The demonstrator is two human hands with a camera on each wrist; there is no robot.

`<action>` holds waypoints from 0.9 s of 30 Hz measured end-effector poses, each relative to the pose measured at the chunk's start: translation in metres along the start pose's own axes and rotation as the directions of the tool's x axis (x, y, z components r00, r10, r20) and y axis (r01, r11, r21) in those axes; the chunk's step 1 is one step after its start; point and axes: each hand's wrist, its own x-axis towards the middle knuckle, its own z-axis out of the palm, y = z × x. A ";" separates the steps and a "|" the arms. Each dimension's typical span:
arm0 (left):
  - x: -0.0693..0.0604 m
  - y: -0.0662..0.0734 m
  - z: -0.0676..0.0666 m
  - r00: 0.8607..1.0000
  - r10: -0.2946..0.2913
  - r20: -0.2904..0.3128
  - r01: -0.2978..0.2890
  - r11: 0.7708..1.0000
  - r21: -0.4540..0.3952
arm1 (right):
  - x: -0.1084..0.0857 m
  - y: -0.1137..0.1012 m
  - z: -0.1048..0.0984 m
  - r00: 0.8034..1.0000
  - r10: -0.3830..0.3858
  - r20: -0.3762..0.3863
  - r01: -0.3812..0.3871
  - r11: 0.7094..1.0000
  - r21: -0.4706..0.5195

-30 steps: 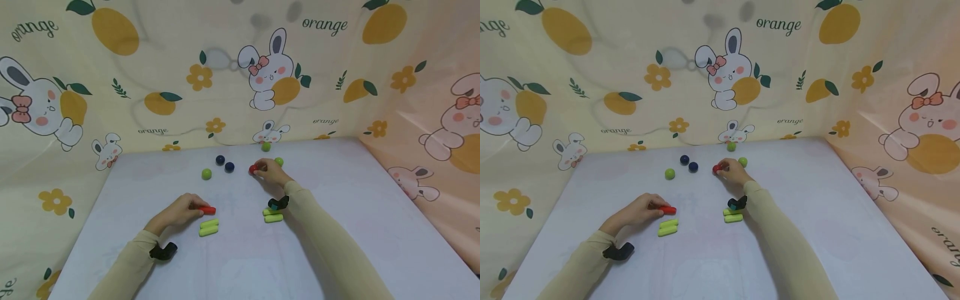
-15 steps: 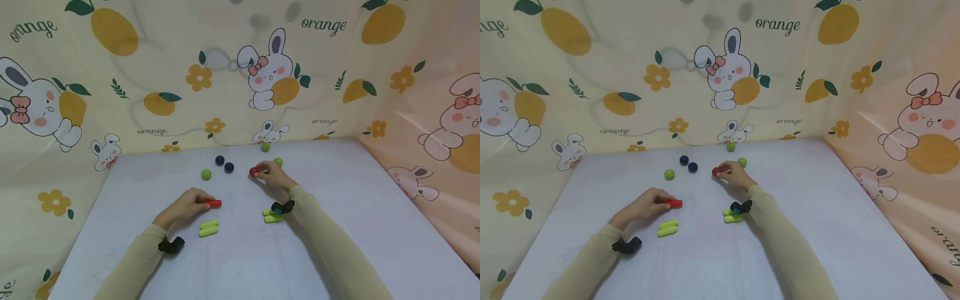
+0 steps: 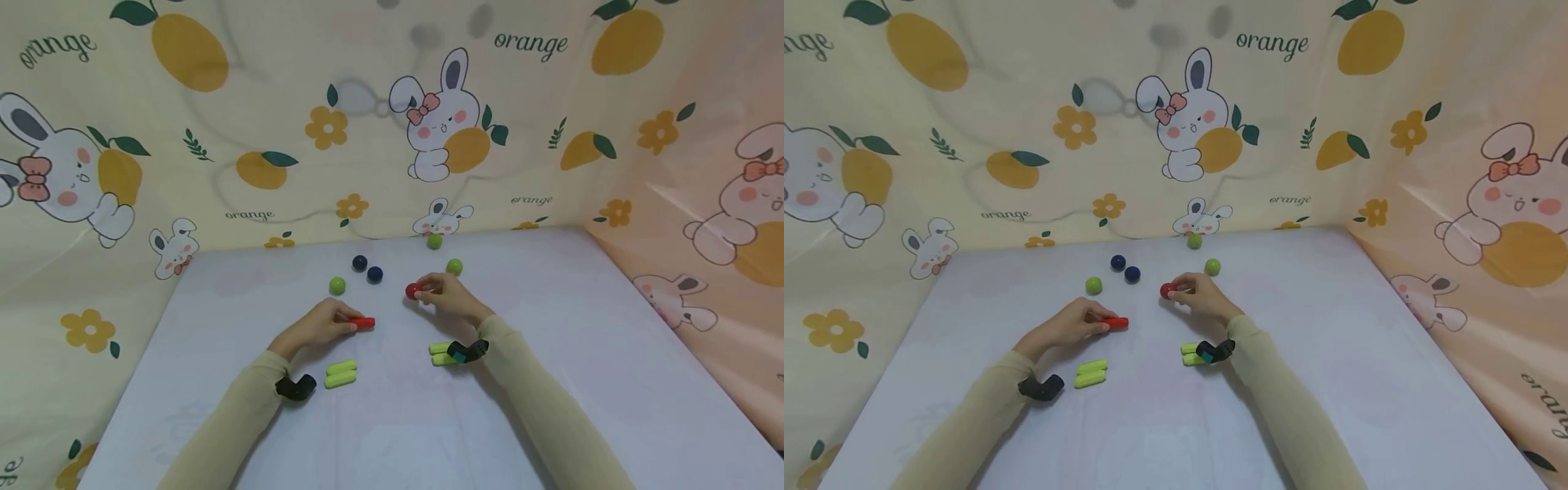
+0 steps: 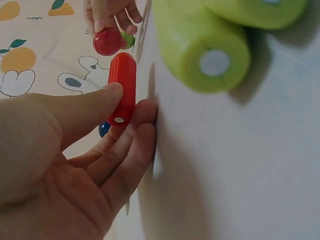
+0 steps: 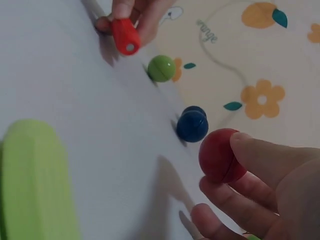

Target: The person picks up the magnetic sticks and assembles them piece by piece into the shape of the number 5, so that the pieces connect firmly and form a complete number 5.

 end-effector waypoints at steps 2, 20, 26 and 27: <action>0.003 0.001 0.000 1.000 -0.001 0.004 0.001 1.000 0.001 | -0.002 0.000 0.002 1.000 0.002 0.007 -0.002 1.000 0.011; 0.020 0.013 0.006 0.998 -0.042 0.039 0.041 0.999 0.007 | -0.006 0.000 0.016 0.990 -0.098 0.097 0.102 0.994 -0.035; 0.025 0.014 0.010 0.998 -0.047 0.048 0.046 0.999 0.011 | -0.009 -0.005 0.023 0.992 -0.057 0.111 0.066 0.995 -0.075; 0.025 0.014 0.010 0.998 -0.047 0.047 0.047 0.999 0.010 | -0.009 -0.006 0.024 0.993 -0.043 0.112 0.051 0.996 -0.074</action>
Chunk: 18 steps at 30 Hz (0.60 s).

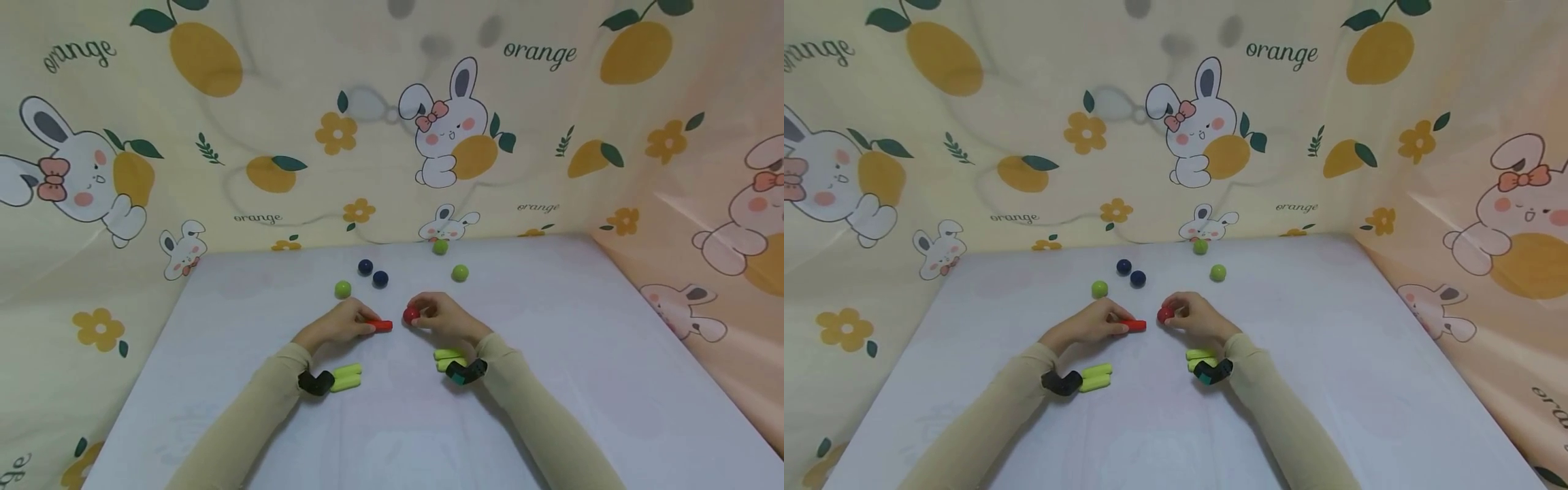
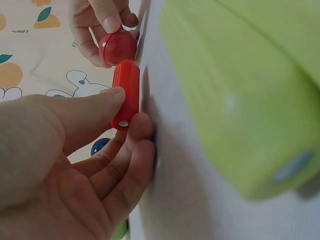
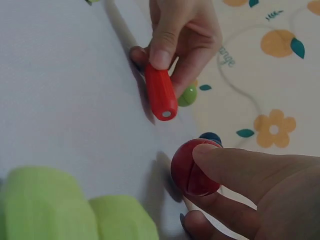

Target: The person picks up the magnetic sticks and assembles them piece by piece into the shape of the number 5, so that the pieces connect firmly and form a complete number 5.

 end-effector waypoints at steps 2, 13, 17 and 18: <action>0.001 0.000 0.001 1.000 0.002 -0.002 -0.002 1.000 -0.001 | -0.001 -0.001 0.002 1.000 0.019 0.004 -0.019 1.000 -0.010; 0.003 0.005 0.001 0.999 0.033 0.015 -0.034 0.999 0.021 | -0.003 -0.008 0.009 1.000 -0.029 -0.007 0.028 0.999 -0.029; 0.004 0.007 0.003 1.000 0.016 0.017 -0.016 1.000 0.019 | -0.003 -0.010 0.011 1.000 -0.024 -0.002 0.024 0.999 -0.024; 0.004 0.007 0.003 1.000 0.016 0.018 -0.016 1.000 0.017 | -0.003 -0.011 0.011 1.000 -0.019 0.000 0.019 1.000 -0.022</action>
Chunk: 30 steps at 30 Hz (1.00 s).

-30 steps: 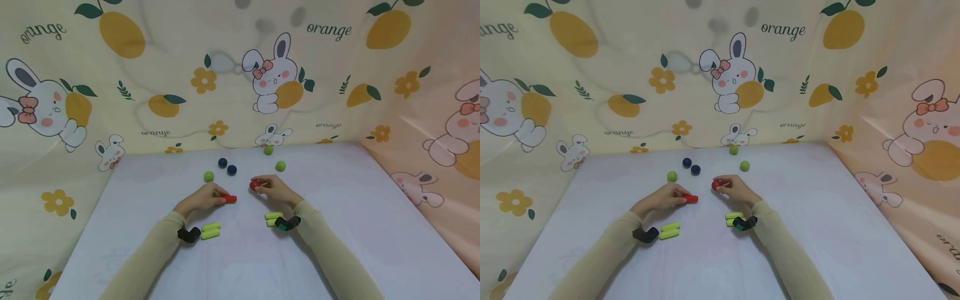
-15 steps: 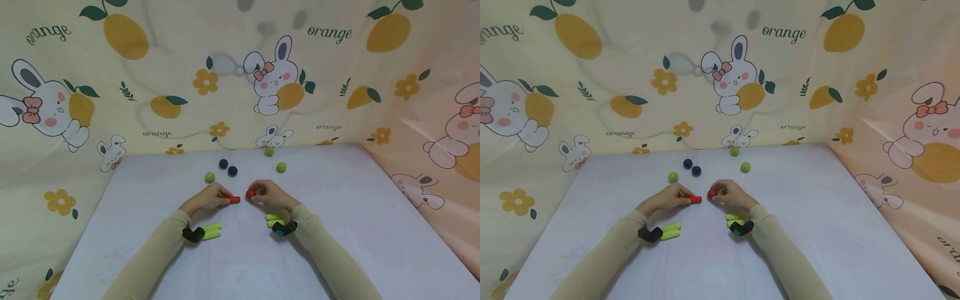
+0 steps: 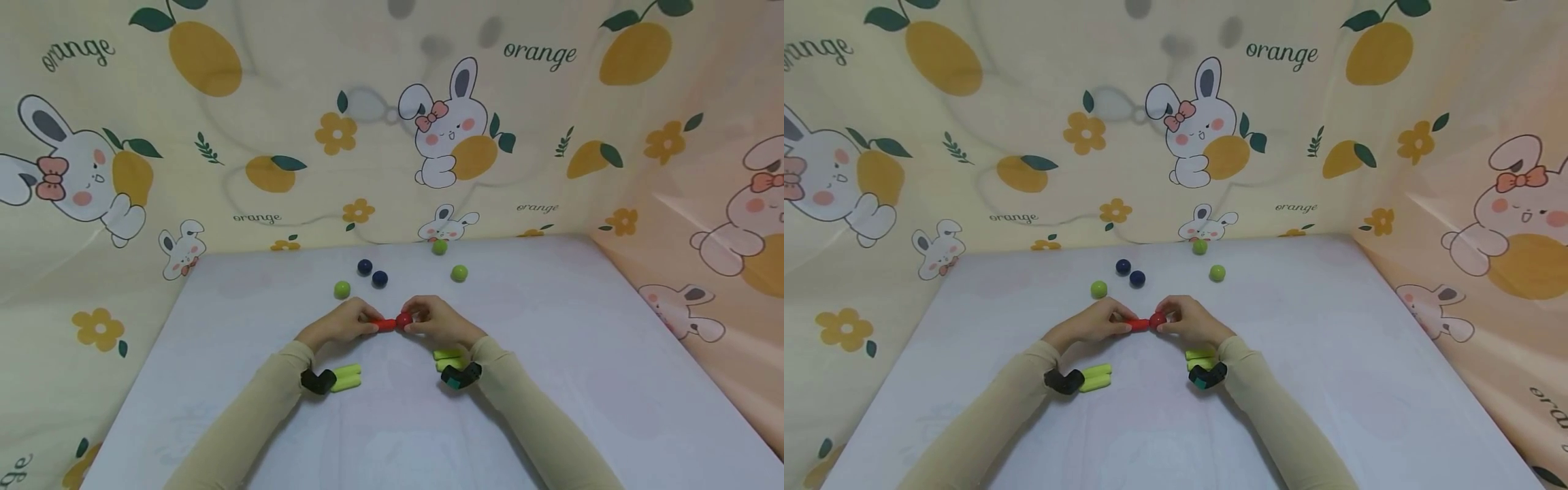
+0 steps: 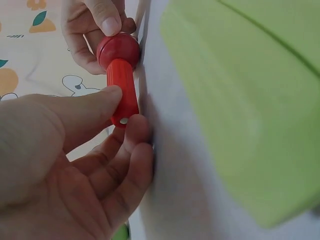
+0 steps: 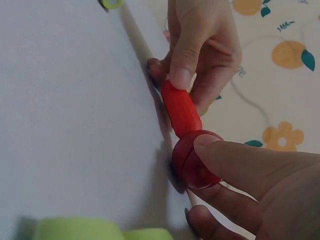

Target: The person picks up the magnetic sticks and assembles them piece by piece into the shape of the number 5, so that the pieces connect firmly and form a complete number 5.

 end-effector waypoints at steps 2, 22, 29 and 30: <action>0.000 0.001 0.000 1.000 -0.003 0.003 0.003 1.000 -0.002 | 0.000 -0.001 0.000 1.000 0.010 0.003 -0.010 1.000 0.005; -0.003 0.001 -0.009 0.998 0.040 0.051 -0.037 0.998 -0.055 | 0.002 0.006 -0.006 1.000 -0.013 0.011 0.013 1.000 0.003; -0.004 -0.001 -0.011 0.998 0.033 0.047 -0.030 0.997 -0.068 | 0.003 0.012 -0.009 1.000 0.008 0.005 -0.008 0.999 0.034; -0.005 -0.001 -0.012 0.998 0.035 0.046 -0.032 0.997 -0.066 | 0.003 0.013 -0.009 1.000 0.015 0.004 -0.016 0.999 0.036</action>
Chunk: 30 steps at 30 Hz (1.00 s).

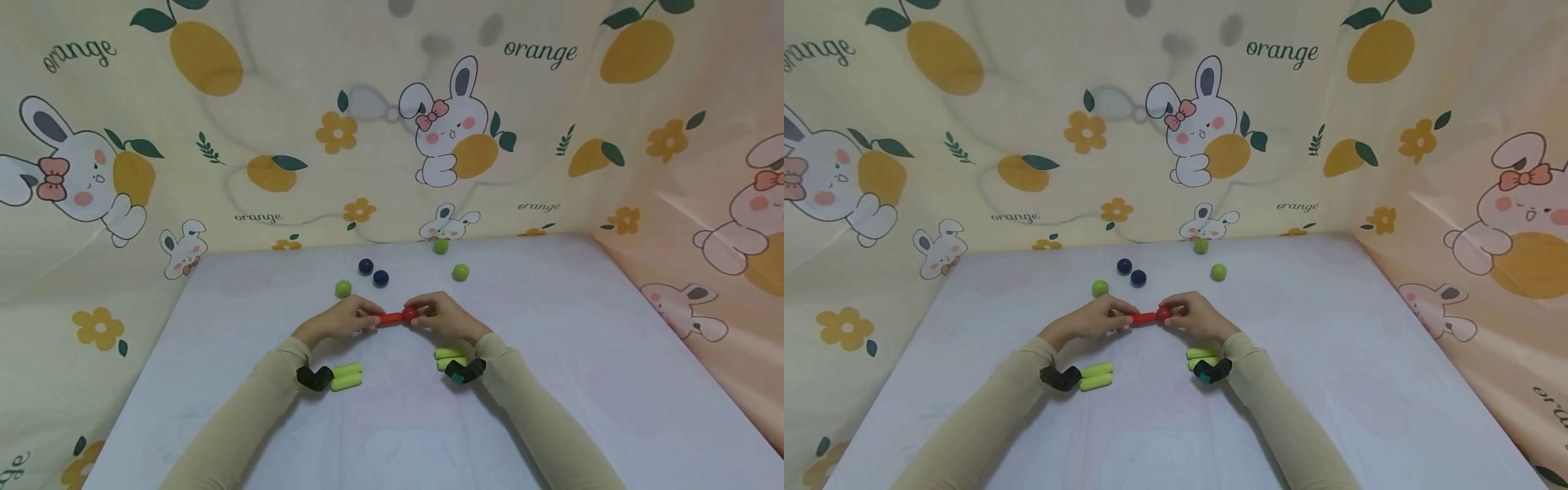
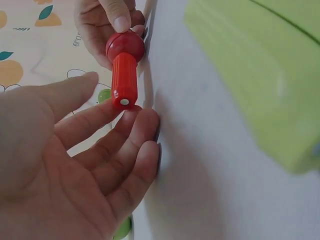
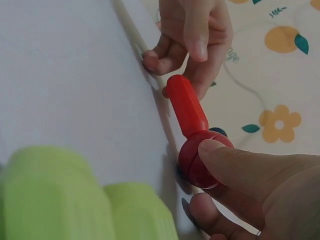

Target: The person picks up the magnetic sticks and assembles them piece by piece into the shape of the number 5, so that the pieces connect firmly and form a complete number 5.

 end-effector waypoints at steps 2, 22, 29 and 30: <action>0.000 -0.001 -0.001 1.000 0.006 -0.006 -0.006 1.000 -0.003 | 0.000 0.001 -0.001 1.000 0.012 -0.005 -0.012 1.000 0.000; -0.017 -0.026 -0.020 0.995 0.011 -0.102 -0.014 0.999 -0.036 | 0.002 0.010 -0.005 0.999 -0.052 0.001 0.052 0.998 0.029; -0.023 -0.031 -0.032 0.978 0.045 -0.205 -0.064 0.994 -0.088 | 0.002 0.010 -0.008 0.998 -0.060 0.009 0.060 0.998 0.036; -0.024 -0.030 -0.034 0.973 0.045 -0.228 -0.069 0.993 -0.099 | 0.002 0.010 -0.008 0.998 -0.061 0.009 0.061 0.998 0.035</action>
